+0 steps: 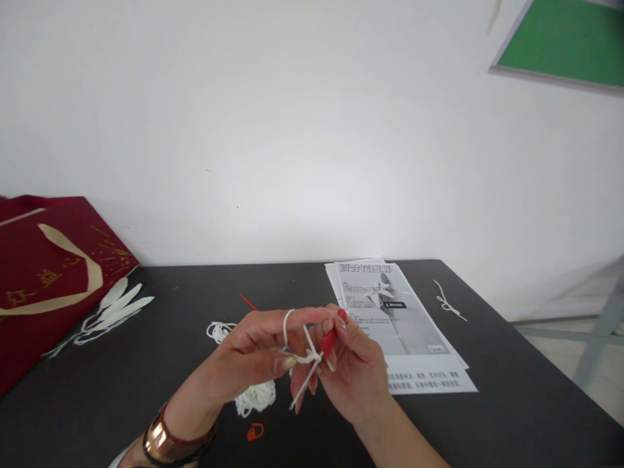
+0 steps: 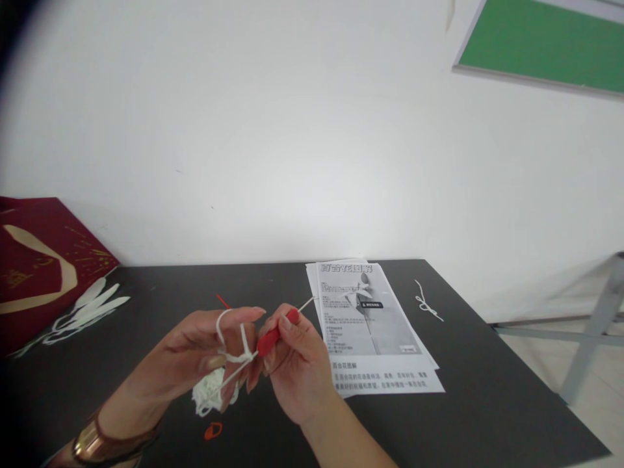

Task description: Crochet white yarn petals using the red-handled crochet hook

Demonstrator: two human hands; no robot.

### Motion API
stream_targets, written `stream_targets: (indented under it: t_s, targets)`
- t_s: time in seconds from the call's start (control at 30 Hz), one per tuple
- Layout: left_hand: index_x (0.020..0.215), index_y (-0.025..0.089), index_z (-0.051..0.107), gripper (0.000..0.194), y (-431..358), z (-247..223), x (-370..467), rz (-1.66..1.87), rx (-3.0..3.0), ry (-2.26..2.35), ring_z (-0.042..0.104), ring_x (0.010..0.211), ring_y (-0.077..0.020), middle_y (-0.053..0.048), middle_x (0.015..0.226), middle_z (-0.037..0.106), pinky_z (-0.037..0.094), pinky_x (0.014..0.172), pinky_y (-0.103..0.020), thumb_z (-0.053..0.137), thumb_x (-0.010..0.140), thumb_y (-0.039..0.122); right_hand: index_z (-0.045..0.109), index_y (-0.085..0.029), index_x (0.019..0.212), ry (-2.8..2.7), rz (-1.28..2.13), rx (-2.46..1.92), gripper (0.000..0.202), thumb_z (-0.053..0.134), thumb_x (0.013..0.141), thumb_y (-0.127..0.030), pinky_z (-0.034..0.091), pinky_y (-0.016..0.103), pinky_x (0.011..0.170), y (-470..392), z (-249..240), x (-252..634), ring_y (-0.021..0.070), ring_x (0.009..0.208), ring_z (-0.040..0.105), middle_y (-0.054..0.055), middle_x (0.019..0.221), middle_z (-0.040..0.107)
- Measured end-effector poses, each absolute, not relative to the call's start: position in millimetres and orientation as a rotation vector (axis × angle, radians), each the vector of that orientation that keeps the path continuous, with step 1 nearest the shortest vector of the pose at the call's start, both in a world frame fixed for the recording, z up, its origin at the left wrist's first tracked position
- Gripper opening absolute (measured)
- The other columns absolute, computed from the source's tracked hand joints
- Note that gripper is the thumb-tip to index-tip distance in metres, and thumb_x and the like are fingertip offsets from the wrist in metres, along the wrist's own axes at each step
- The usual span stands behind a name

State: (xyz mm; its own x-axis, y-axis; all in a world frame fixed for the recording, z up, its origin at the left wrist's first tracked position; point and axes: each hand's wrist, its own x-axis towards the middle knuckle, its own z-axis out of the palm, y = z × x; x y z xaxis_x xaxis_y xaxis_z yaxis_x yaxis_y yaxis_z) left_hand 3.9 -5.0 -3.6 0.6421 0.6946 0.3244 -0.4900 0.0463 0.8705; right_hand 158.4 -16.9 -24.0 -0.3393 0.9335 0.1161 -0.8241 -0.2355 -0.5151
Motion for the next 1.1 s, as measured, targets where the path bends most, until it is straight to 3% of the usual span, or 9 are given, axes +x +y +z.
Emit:
stream_targets:
  t_s: [0.27, 0.53, 1.1]
  targets:
    - [0.132, 0.025, 0.058, 0.048, -6, 1, 2, 0.897, 1.242, 0.188, 0.064, 0.071, -0.0207, -0.006, 0.076, 0.065, 0.050, 0.067, -0.035, 0.065, 0.085, 0.025, 0.061, -0.015, 0.077, -0.594, 1.834, -0.263, 0.016, 0.061, 0.087, -0.028, 0.054, 0.023, 0.040, -16, -25, 158, 0.0119, 0.045, 0.058, -0.003, 0.056, 0.058]
    - [0.128, 0.032, 0.061, 0.043, -6, -5, 4, 0.905, 1.215, 0.253, 0.060, 0.060, -0.0162, -0.002, 0.069, 0.061, 0.052, 0.064, -0.037, 0.063, 0.086, 0.022, 0.061, -0.016, 0.076, -0.582, 1.834, -0.270, 0.015, 0.063, 0.085, -0.026, 0.054, 0.023, 0.041, -16, -25, 158, 0.0117, 0.045, 0.057, -0.003, 0.056, 0.058]
    - [0.127, 0.028, 0.062, 0.042, -4, -9, 6, 0.928, 1.135, 0.221, 0.062, 0.059, -0.0163, -0.002, 0.066, 0.065, 0.051, 0.065, -0.037, 0.062, 0.086, 0.018, 0.061, -0.016, 0.075, -0.599, 1.808, -0.288, 0.017, 0.062, 0.086, -0.029, 0.049, 0.020, 0.040, -17, -25, 159, 0.0110, 0.044, 0.054, -0.003, 0.054, 0.056]
